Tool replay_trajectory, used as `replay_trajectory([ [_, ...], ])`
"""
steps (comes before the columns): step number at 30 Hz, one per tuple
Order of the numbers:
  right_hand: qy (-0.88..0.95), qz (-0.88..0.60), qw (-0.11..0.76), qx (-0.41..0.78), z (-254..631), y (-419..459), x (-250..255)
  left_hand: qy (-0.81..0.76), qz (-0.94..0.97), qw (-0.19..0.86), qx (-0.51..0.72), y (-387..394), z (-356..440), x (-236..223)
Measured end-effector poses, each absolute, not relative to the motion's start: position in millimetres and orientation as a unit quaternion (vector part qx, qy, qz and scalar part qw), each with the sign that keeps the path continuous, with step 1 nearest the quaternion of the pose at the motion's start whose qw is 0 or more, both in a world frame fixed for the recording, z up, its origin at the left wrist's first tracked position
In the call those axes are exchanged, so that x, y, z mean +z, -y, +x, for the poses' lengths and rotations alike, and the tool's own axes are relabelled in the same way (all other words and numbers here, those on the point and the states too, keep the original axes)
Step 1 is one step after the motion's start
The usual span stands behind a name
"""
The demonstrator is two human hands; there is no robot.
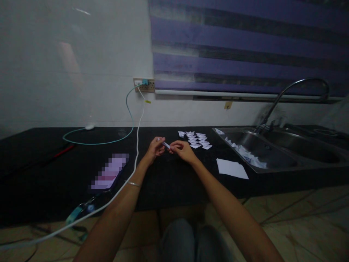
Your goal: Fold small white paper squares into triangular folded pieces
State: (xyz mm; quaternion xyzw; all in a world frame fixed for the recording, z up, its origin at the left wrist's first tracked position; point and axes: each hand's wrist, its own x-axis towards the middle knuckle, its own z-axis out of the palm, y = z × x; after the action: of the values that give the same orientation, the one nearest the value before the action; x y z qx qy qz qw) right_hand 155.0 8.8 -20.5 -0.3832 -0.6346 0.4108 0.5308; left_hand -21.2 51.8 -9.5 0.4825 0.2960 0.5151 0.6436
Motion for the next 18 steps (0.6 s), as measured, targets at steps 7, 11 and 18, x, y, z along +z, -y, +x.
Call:
replay_trajectory([
  [7,0.627,-0.399,0.500,0.444,154.8,-2.6,-14.7,-0.307,0.534,0.621,0.484,-60.2,-22.6,-20.3],
  [11,0.632,-0.403,0.481,0.455,156.9,1.1,-10.8,-0.320,0.548,0.617,0.465,-58.0,-25.5,-20.0],
  [18,0.639,-0.372,0.470,0.482,161.3,0.6,-11.2,-0.313,0.563,0.607,0.466,-56.2,-26.3,-18.4],
])
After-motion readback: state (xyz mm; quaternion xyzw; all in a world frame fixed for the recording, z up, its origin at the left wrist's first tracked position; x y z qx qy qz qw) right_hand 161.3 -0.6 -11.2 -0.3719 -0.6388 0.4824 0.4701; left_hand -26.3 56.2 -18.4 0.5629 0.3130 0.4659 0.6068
